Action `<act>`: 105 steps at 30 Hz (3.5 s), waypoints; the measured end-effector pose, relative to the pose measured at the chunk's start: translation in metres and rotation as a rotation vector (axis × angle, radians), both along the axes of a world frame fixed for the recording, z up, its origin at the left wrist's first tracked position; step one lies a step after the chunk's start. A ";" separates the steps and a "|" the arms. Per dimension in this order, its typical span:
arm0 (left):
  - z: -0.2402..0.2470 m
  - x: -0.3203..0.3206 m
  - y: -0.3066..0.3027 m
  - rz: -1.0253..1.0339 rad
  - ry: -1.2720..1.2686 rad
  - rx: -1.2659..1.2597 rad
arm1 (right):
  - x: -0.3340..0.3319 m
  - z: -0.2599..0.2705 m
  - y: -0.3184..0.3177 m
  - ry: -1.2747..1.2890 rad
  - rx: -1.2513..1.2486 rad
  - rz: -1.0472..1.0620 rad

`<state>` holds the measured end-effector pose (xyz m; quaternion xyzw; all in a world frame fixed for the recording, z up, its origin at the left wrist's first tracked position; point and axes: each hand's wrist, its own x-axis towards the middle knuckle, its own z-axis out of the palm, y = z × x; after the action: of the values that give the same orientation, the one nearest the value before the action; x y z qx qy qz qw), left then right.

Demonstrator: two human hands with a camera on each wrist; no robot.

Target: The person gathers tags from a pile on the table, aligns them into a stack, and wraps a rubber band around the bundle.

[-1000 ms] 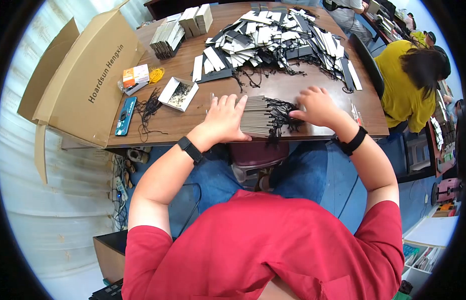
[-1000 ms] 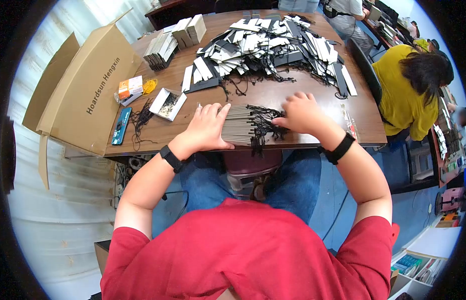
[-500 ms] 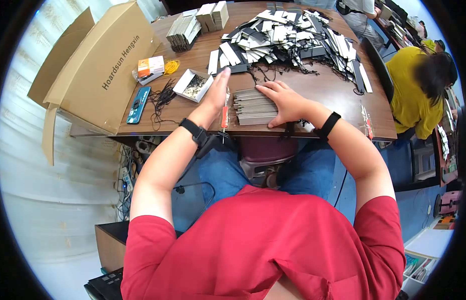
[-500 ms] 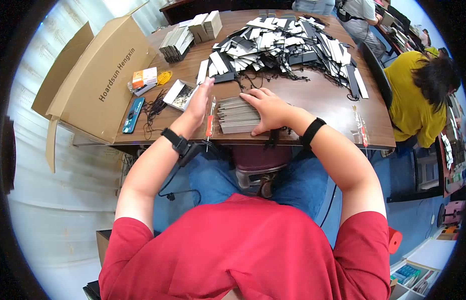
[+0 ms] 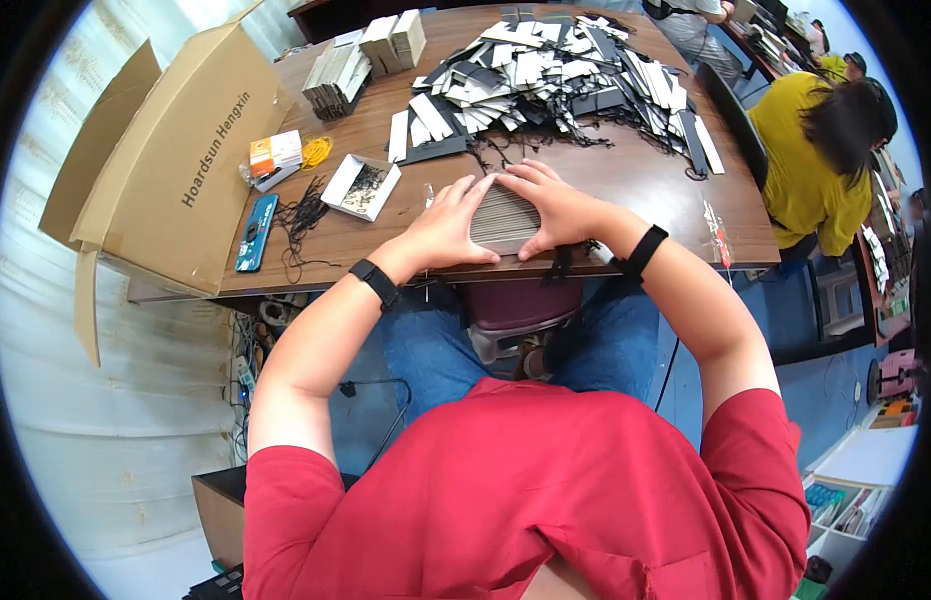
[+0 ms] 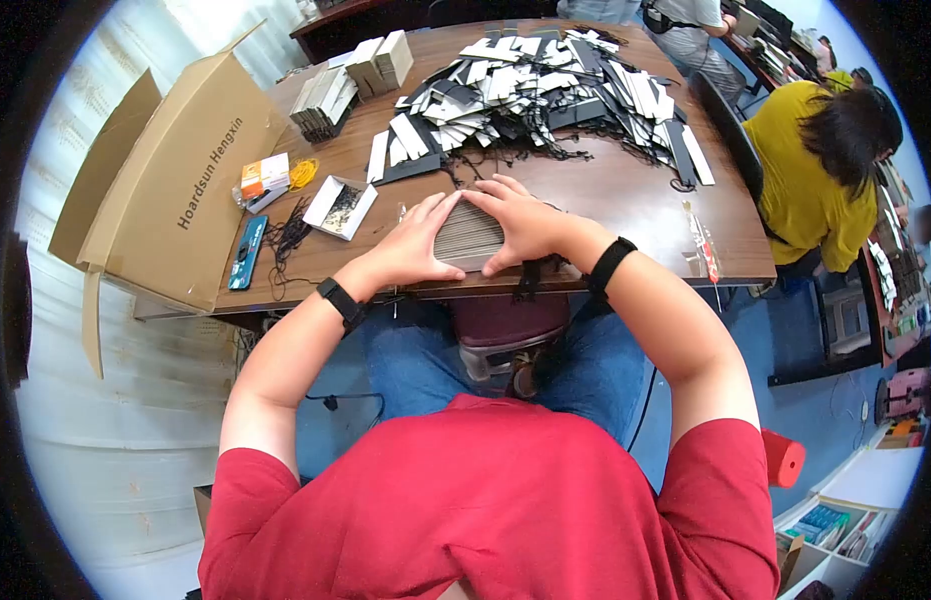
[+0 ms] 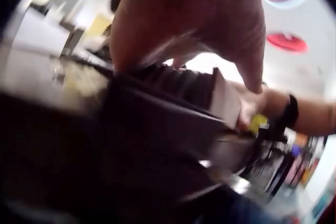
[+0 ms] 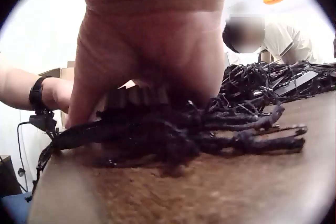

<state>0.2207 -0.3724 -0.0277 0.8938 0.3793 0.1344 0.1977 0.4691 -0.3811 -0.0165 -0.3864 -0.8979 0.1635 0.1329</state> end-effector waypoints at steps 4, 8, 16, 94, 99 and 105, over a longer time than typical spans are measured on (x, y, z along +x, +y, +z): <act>0.000 0.003 0.000 0.007 0.021 -0.038 | -0.006 0.010 0.008 1.192 -0.706 -0.392; -0.001 0.008 -0.005 0.052 0.013 -0.073 | -0.016 -0.028 0.019 1.251 -0.659 -0.592; -0.013 0.006 -0.001 0.073 -0.116 -0.029 | -0.028 -0.025 0.011 0.979 -0.475 -0.503; 0.141 0.042 -0.080 0.083 0.063 0.553 | 0.028 0.084 -0.122 0.767 0.372 -0.522; 0.135 0.053 -0.085 0.017 0.140 0.574 | 0.002 0.080 -0.104 0.705 0.449 -0.538; 0.140 0.039 -0.082 0.013 0.159 0.545 | 0.058 0.046 -0.083 0.686 0.442 -0.773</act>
<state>0.2593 -0.4545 0.1122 0.9193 0.3491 0.1624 -0.0812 0.5272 -0.4637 0.0298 -0.5748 -0.6094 0.0272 0.5454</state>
